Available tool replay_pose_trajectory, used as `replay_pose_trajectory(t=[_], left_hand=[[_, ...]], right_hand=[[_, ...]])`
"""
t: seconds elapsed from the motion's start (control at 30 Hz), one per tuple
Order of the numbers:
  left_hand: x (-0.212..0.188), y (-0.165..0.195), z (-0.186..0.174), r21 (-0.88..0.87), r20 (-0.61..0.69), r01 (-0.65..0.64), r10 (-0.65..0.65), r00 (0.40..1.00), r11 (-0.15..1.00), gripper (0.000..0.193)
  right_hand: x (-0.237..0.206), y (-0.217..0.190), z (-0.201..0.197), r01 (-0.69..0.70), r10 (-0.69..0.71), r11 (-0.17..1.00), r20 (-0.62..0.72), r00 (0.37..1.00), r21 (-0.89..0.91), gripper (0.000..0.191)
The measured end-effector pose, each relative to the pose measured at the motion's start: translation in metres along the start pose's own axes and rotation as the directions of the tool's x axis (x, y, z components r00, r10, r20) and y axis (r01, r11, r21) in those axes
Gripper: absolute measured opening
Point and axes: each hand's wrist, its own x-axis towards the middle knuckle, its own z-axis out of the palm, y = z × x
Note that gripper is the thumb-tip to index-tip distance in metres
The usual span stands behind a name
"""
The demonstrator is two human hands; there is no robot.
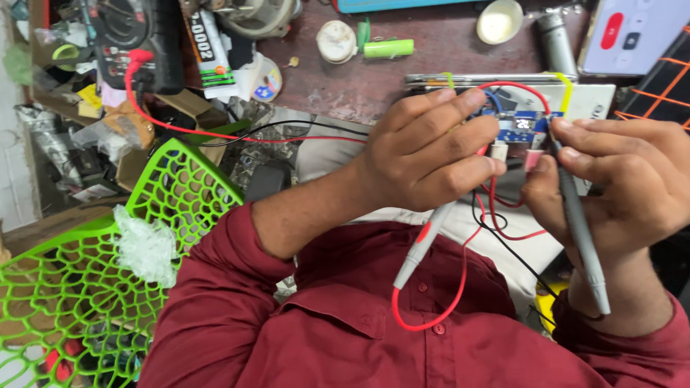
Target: The person tests a small blue circuit board with multimeter probes, then opens a black box containing a battery and wires, and finally places a white smartphone on top of the box.
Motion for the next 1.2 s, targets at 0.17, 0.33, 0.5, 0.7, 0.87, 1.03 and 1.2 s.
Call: replay_pose_trajectory(t=[0.17,0.33,0.5,0.7,0.87,1.03,1.2], left_hand=[[0.003,0.001,0.002,-0.008,-0.004,0.008,-0.008,1.000,1.000,0.026],[0.004,0.001,0.002,0.007,-0.014,0.001,-0.001,1.000,1.000,0.026],[0.004,0.002,0.002,0.015,-0.022,0.008,-0.008,1.000,1.000,0.026],[0.005,0.002,0.003,0.026,-0.023,0.009,-0.008,1.000,1.000,0.027],[0.006,0.002,0.002,0.018,-0.030,0.011,-0.011,1.000,1.000,0.028],[0.007,0.002,0.002,0.027,-0.017,0.009,-0.008,1.000,1.000,0.028],[0.008,0.003,0.001,0.012,-0.004,0.017,-0.017,1.000,1.000,0.029]], right_hand=[[0.007,-0.001,-0.003,0.023,-0.023,0.999,-0.003,1.000,-0.050,0.029],[0.010,-0.002,-0.002,0.030,-0.031,0.998,-0.017,0.999,-0.050,0.030],[0.009,-0.002,-0.003,0.029,-0.030,0.999,-0.015,0.999,-0.045,0.030],[0.010,-0.002,-0.004,0.028,-0.028,0.998,0.000,1.000,-0.064,0.029],[0.012,-0.003,-0.006,0.017,-0.017,0.999,0.001,1.000,-0.052,0.028],[0.014,-0.004,-0.005,0.012,-0.013,0.998,-0.007,1.000,-0.060,0.028],[0.015,-0.004,-0.007,0.010,-0.010,0.998,-0.001,1.000,-0.058,0.028]])
